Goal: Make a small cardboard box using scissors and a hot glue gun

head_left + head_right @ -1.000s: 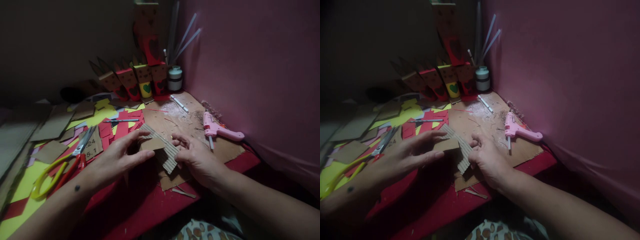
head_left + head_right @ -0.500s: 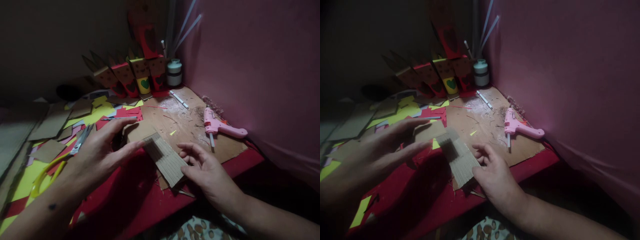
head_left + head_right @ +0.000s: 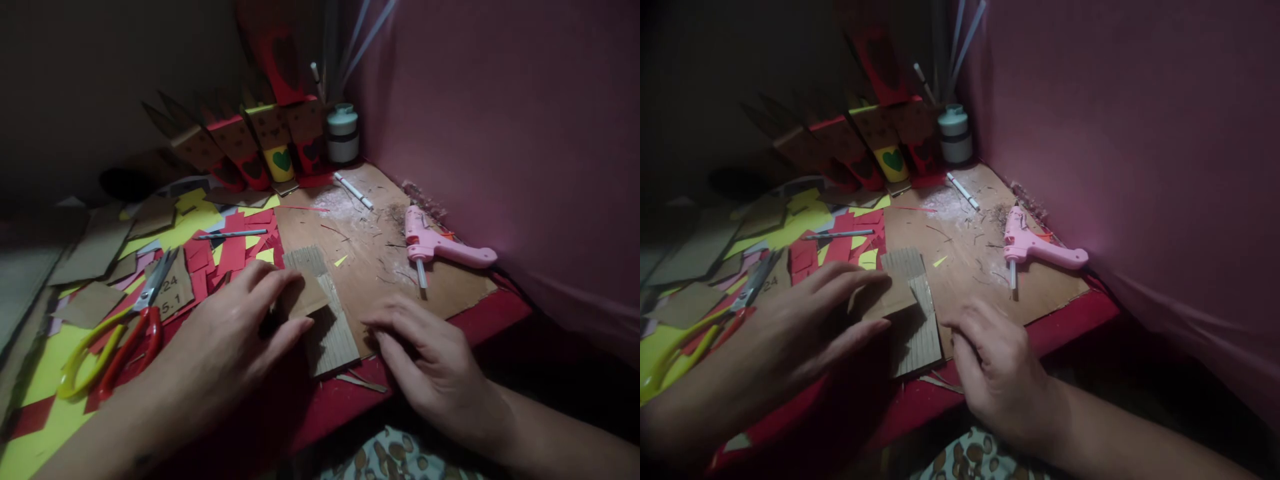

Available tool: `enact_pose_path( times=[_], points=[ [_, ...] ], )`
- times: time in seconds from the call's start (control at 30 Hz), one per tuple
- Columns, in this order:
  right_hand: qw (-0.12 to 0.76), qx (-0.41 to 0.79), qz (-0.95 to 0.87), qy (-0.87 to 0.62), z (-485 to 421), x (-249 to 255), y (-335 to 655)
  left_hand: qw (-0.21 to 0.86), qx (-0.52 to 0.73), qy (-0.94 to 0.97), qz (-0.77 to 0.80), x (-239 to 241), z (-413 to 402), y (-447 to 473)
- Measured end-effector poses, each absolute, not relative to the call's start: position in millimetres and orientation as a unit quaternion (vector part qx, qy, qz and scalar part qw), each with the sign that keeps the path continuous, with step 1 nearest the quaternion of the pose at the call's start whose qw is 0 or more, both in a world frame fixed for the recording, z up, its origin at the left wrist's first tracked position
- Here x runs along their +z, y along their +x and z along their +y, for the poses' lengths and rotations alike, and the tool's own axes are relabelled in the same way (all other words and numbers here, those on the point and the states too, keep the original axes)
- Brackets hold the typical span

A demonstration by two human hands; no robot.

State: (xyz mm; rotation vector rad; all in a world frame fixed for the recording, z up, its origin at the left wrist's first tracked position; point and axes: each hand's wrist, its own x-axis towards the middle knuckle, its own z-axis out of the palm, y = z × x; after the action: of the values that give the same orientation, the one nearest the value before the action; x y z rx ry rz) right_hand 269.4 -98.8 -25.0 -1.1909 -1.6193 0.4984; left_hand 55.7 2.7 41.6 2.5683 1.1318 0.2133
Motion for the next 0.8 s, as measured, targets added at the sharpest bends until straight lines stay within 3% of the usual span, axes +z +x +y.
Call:
enact_pose_path(
  times=[0.33, 0.8],
  points=[
    [0.444, 0.128, -0.801, -0.380, -87.2, -29.0, 276.2, 0.085, 0.033, 0.935, 0.344, 42.5, 4.1, 82.7],
    [0.381, 0.111, -0.841, -0.368, -88.0, -42.3, 272.2, 0.162, -0.053, 0.927, 0.335, 48.0, 7.2, 94.8]
  ],
)
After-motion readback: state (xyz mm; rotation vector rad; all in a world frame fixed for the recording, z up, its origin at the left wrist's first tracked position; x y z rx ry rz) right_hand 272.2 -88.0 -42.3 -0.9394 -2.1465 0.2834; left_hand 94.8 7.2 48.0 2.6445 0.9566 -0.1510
